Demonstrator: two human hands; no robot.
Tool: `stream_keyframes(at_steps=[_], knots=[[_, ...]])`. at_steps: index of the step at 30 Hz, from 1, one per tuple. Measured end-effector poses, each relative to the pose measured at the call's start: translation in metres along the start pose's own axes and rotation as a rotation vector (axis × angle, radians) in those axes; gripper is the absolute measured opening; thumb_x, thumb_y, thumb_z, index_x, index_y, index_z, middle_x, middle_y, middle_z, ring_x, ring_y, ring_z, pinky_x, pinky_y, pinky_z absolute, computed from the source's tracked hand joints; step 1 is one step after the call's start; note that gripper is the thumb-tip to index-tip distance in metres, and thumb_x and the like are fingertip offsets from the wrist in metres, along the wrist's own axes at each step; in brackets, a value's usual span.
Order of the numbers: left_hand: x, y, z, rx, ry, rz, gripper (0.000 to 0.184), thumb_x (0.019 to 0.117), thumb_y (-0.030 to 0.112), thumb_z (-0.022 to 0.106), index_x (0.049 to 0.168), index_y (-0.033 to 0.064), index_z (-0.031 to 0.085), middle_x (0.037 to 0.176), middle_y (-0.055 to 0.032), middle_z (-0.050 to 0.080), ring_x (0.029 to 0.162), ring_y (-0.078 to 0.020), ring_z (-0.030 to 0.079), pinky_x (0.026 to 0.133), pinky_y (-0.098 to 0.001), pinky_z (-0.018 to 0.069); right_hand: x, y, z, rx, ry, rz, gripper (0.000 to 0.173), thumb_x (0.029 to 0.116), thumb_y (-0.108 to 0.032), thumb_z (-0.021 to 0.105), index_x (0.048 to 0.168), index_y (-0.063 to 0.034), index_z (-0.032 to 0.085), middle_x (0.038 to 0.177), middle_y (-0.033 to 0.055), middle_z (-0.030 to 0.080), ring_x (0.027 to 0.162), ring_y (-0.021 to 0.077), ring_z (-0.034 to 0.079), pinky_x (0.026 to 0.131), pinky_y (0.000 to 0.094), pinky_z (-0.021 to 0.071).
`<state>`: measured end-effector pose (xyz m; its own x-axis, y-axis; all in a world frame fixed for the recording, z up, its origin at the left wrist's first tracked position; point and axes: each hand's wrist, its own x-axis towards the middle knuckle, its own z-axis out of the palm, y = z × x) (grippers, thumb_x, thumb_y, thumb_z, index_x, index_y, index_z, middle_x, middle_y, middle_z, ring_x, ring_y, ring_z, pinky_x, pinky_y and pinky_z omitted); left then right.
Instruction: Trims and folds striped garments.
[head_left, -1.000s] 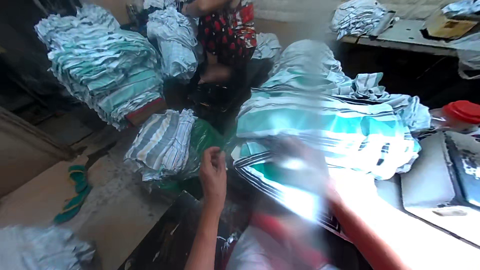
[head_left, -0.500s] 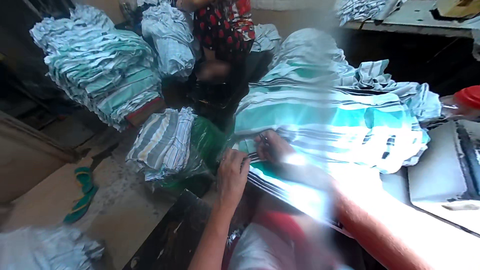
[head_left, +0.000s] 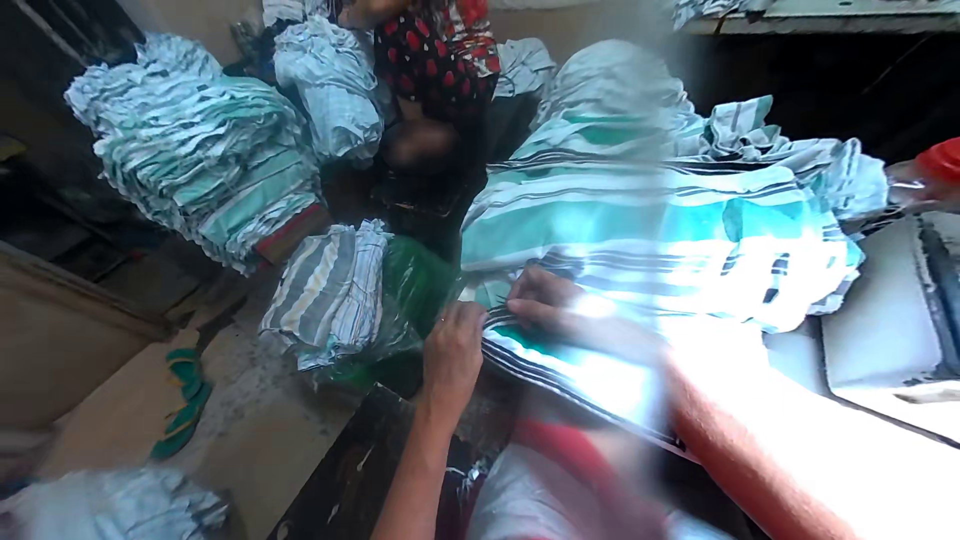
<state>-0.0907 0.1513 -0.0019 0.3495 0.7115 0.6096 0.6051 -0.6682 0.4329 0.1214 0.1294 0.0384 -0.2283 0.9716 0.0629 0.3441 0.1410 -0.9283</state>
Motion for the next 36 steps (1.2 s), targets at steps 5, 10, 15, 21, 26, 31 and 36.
stream_keyframes(at_steps=[5, 10, 15, 21, 26, 31, 36], knots=[[0.001, 0.000, 0.003, 0.060, 0.081, 0.052, 0.016, 0.0998, 0.011, 0.061, 0.097, 0.0021, 0.074, 0.089, -0.0100, 0.074, 0.083, -0.0237, 0.073, 0.080, -0.0401, 0.0582, -0.001, 0.001, 0.001, -0.215, -0.035, 0.015, 0.029, 0.1029, -0.038, 0.060, 0.109, -0.0096, 0.062, 0.079, -0.0035, 0.066, 0.070, 0.0039, 0.062, 0.069, 0.0252, 0.0519], [0.003, 0.001, 0.002, 0.088, 0.107, 0.090, 0.014, 0.0993, 0.011, 0.062, 0.095, 0.0052, 0.074, 0.087, -0.0072, 0.074, 0.080, -0.0206, 0.072, 0.079, -0.0400, 0.0552, -0.002, 0.006, 0.008, -0.397, -0.004, -0.046, 0.039, 0.1031, -0.048, 0.054, 0.109, -0.0108, 0.065, 0.082, 0.0014, 0.067, 0.074, 0.0127, 0.064, 0.072, 0.0387, 0.0531], [0.002, 0.001, 0.002, 0.096, 0.103, 0.092, 0.014, 0.0994, 0.012, 0.063, 0.095, 0.0056, 0.074, 0.087, -0.0065, 0.074, 0.079, -0.0196, 0.072, 0.080, -0.0411, 0.0547, -0.003, 0.006, 0.007, -0.400, 0.008, -0.035, 0.039, 0.1032, -0.048, 0.054, 0.109, -0.0116, 0.066, 0.084, 0.0013, 0.068, 0.076, 0.0131, 0.065, 0.074, 0.0402, 0.0533], [0.003, 0.001, 0.000, 0.073, 0.096, 0.092, 0.014, 0.0992, 0.013, 0.064, 0.095, 0.0059, 0.074, 0.085, -0.0060, 0.074, 0.078, -0.0190, 0.072, 0.080, -0.0412, 0.0540, -0.005, 0.005, 0.009, -0.415, 0.014, -0.062, 0.040, 0.1025, -0.050, 0.054, 0.111, -0.0122, 0.065, 0.084, 0.0015, 0.068, 0.076, 0.0139, 0.066, 0.073, 0.0415, 0.0536], [0.004, 0.000, 0.001, 0.079, 0.093, 0.098, 0.014, 0.0999, 0.014, 0.063, 0.097, 0.0067, 0.075, 0.085, -0.0053, 0.075, 0.078, -0.0182, 0.072, 0.082, -0.0408, 0.0536, -0.002, 0.011, 0.012, -0.435, 0.038, -0.114, 0.040, 0.1039, -0.049, 0.052, 0.106, -0.0118, 0.067, 0.080, 0.0003, 0.067, 0.072, 0.0122, 0.064, 0.069, 0.0390, 0.0526], [0.004, 0.001, 0.000, 0.065, 0.095, 0.101, 0.014, 0.0997, 0.015, 0.063, 0.096, 0.0061, 0.074, 0.083, -0.0057, 0.074, 0.078, -0.0183, 0.072, 0.081, -0.0407, 0.0536, -0.003, 0.010, 0.016, -0.466, 0.055, -0.110, 0.041, 0.1035, -0.050, 0.051, 0.109, -0.0126, 0.066, 0.084, 0.0022, 0.069, 0.077, 0.0162, 0.067, 0.072, 0.0448, 0.0542], [0.003, -0.001, 0.001, 0.054, 0.112, 0.093, 0.015, 0.0999, 0.014, 0.063, 0.095, 0.0061, 0.075, 0.085, -0.0054, 0.075, 0.078, -0.0179, 0.072, 0.080, -0.0400, 0.0534, -0.002, 0.010, 0.017, -0.457, 0.056, -0.102, 0.040, 0.1039, -0.050, 0.051, 0.106, -0.0127, 0.066, 0.081, 0.0017, 0.067, 0.074, 0.0158, 0.065, 0.070, 0.0441, 0.0526]])
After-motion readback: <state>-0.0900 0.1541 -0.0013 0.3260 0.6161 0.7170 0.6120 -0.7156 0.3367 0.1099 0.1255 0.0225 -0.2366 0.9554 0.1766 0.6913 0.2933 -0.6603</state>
